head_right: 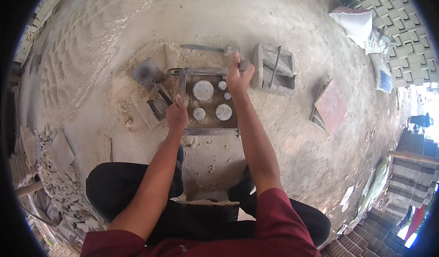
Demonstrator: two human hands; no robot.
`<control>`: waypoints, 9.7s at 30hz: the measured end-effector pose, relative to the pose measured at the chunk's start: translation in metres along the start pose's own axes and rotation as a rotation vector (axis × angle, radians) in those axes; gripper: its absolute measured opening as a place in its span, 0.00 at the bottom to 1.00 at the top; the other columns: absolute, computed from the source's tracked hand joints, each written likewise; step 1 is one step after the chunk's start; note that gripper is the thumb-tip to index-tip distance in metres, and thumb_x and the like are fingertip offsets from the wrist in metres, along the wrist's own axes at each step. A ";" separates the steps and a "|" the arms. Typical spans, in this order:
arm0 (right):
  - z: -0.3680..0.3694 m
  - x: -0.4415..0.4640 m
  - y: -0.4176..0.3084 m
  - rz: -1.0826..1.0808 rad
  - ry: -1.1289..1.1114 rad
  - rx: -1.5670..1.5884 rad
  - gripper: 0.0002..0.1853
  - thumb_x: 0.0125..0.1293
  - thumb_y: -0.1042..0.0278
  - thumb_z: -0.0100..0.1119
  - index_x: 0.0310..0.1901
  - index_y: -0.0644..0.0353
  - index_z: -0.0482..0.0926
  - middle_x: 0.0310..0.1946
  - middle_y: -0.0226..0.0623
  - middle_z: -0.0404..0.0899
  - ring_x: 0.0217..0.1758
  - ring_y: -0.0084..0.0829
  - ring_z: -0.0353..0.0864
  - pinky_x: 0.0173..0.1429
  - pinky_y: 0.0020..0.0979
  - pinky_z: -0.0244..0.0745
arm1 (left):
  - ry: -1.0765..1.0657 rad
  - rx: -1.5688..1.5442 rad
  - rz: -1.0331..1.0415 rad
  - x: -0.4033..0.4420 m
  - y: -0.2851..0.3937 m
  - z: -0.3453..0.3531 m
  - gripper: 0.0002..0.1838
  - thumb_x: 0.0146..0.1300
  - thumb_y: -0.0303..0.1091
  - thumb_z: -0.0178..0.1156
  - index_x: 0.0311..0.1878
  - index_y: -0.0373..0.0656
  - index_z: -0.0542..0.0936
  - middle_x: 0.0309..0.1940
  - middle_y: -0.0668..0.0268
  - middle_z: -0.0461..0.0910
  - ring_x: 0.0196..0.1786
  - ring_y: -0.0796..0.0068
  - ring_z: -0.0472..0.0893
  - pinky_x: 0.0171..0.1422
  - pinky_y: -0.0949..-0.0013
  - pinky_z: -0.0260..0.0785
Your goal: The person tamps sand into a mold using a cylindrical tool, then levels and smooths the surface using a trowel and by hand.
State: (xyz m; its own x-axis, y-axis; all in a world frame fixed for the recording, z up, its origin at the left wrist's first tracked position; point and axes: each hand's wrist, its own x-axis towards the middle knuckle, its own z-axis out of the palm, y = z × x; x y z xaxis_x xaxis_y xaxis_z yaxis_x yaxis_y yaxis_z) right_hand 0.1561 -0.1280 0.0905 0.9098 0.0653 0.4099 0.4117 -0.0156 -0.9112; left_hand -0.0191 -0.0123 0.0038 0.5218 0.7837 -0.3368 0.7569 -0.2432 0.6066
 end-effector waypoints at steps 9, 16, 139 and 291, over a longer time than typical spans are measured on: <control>0.011 0.005 -0.022 0.096 -0.001 0.184 0.23 0.71 0.67 0.50 0.16 0.55 0.60 0.12 0.21 0.57 0.14 0.13 0.52 0.19 0.23 0.43 | -0.022 0.016 0.020 0.001 -0.006 0.005 0.40 0.71 0.61 0.30 0.36 0.36 0.84 0.33 0.45 0.82 0.42 0.41 0.79 0.50 0.46 0.69; 0.031 0.012 -0.026 0.224 0.042 0.242 0.24 0.71 0.68 0.52 0.14 0.55 0.59 0.12 0.20 0.59 0.15 0.12 0.54 0.18 0.23 0.45 | -0.051 0.030 0.018 -0.002 0.001 -0.001 0.39 0.72 0.59 0.28 0.38 0.36 0.84 0.34 0.45 0.82 0.41 0.42 0.80 0.49 0.45 0.71; 0.071 -0.013 -0.044 0.156 -0.076 0.031 0.24 0.71 0.64 0.51 0.17 0.65 0.63 0.11 0.27 0.61 0.18 0.17 0.57 0.21 0.31 0.53 | -0.033 -0.007 0.016 0.002 -0.004 -0.001 0.39 0.72 0.57 0.30 0.29 0.33 0.83 0.28 0.44 0.81 0.37 0.39 0.79 0.46 0.44 0.70; 0.094 -0.052 -0.077 -0.040 -0.385 -0.344 0.23 0.68 0.64 0.52 0.16 0.68 0.69 0.09 0.44 0.66 0.12 0.32 0.64 0.21 0.37 0.60 | -0.684 1.386 1.021 0.023 0.035 -0.152 0.28 0.64 0.46 0.52 0.65 0.43 0.70 0.75 0.60 0.52 0.76 0.67 0.52 0.72 0.49 0.51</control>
State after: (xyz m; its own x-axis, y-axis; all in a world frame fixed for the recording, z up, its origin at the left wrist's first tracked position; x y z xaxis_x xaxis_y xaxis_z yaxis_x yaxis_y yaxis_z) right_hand 0.0725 -0.0366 0.1353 0.8344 0.4338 0.3401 0.4980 -0.3286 -0.8025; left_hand -0.0403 0.0843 0.1268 0.7087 -0.2038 -0.6754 -0.3583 -0.9287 -0.0957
